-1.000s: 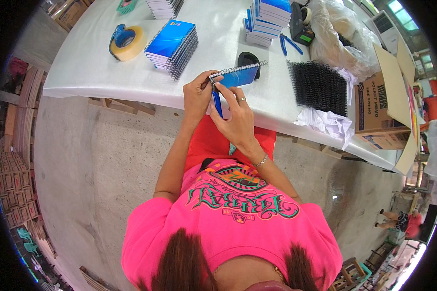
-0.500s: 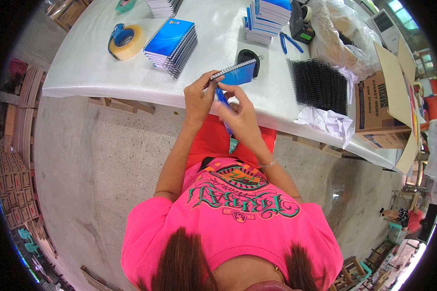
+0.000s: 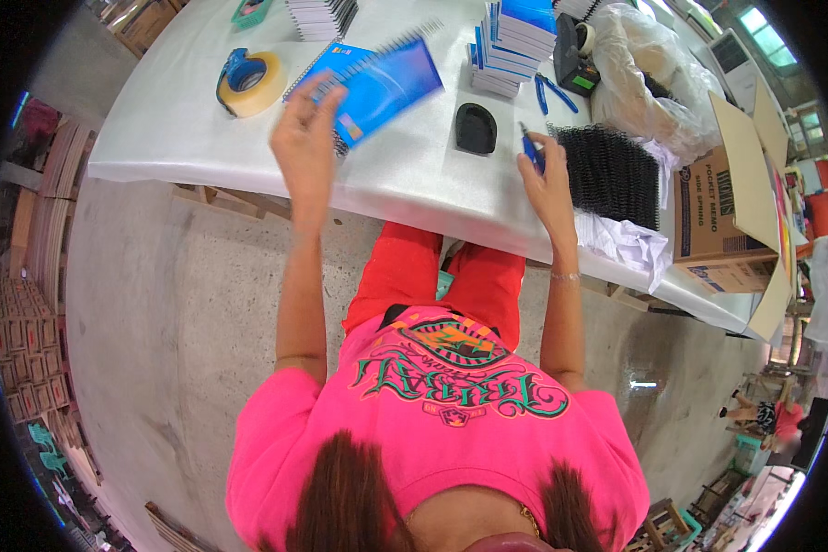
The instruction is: The person assembles spiral-bound notebooks by inserting a black plastic spiral into the punched holes of a blue notebook cover and pages, then uses pliers to close the spiral ends. The person repeats this process for multiple notebooks, stacking completed units on the table.
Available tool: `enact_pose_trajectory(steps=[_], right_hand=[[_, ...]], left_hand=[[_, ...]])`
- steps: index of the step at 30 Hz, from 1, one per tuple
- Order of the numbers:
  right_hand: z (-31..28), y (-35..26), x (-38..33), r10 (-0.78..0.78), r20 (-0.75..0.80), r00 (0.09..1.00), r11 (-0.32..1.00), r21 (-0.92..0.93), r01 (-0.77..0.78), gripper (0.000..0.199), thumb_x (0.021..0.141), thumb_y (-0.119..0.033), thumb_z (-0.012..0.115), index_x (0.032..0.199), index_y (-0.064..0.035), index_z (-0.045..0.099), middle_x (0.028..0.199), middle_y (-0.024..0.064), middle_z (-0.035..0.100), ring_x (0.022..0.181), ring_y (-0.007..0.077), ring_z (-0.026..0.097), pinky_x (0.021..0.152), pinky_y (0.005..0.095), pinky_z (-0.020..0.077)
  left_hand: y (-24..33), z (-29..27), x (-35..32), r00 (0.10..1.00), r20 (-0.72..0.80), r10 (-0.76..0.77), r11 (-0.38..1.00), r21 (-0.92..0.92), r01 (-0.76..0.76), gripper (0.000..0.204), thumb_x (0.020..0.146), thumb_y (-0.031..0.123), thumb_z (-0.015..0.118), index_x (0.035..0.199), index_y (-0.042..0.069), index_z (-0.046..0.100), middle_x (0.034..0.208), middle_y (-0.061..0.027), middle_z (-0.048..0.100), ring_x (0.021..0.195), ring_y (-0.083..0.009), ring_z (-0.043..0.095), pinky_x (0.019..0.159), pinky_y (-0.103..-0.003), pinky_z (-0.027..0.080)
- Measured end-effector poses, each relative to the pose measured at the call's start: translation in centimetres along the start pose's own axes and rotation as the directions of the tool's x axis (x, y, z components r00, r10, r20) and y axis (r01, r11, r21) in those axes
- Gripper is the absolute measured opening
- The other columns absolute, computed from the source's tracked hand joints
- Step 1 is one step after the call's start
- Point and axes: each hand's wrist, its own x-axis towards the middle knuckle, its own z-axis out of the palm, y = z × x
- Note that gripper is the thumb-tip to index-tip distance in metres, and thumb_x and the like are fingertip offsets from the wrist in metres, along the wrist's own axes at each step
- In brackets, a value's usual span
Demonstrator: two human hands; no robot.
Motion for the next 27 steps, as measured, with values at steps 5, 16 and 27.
enact_pose_trajectory(steps=[5, 16, 27], right_hand=[[3.2, 4.8, 0.6, -0.102, -0.203, 0.974, 0.946, -0.324, 0.032, 0.037, 0.087, -0.016, 0.065, 0.122, -0.0049, 0.059, 0.118, 0.0232, 0.051, 0.113, 0.0390, 0.046, 0.099, 0.0460, 0.0373], [1.8, 3.7, 2.5, -0.206, -0.268, 0.941, 0.955, -0.263, 0.135, 0.029, 0.086, -0.012, 0.066, 0.115, -0.0079, 0.065, 0.115, 0.0213, 0.054, 0.113, 0.0375, 0.047, 0.099, 0.0459, 0.0357], [-1.9, -1.0, 12.8, -0.203, -0.382, 0.901, 0.979, -0.065, 0.193, 0.031, 0.093, -0.028, 0.062, 0.114, -0.0060, 0.067, 0.107, 0.0193, 0.064, 0.104, 0.0327, 0.058, 0.093, 0.0409, 0.0437]], left_hand=[[-3.2, -1.3, 6.7, 0.982, -0.166, 0.088, 0.986, -0.124, -0.109, 0.032, 0.092, 0.018, 0.071, 0.113, -0.004, 0.064, 0.079, -0.0030, 0.061, 0.069, -0.0077, 0.051, 0.061, -0.022, 0.041], [-13.2, -2.5, 8.3, 0.969, -0.210, -0.132, 0.991, -0.043, 0.126, 0.041, 0.087, 0.031, 0.074, 0.104, -0.005, 0.065, 0.102, -0.0096, 0.055, 0.087, -0.0147, 0.051, 0.076, -0.029, 0.045], [-14.3, -3.0, 7.4, 0.974, -0.211, -0.083, 0.996, -0.034, 0.077, 0.038, 0.090, 0.033, 0.071, 0.107, -0.001, 0.065, 0.111, -0.0127, 0.054, 0.102, -0.0211, 0.048, 0.092, -0.035, 0.041]])
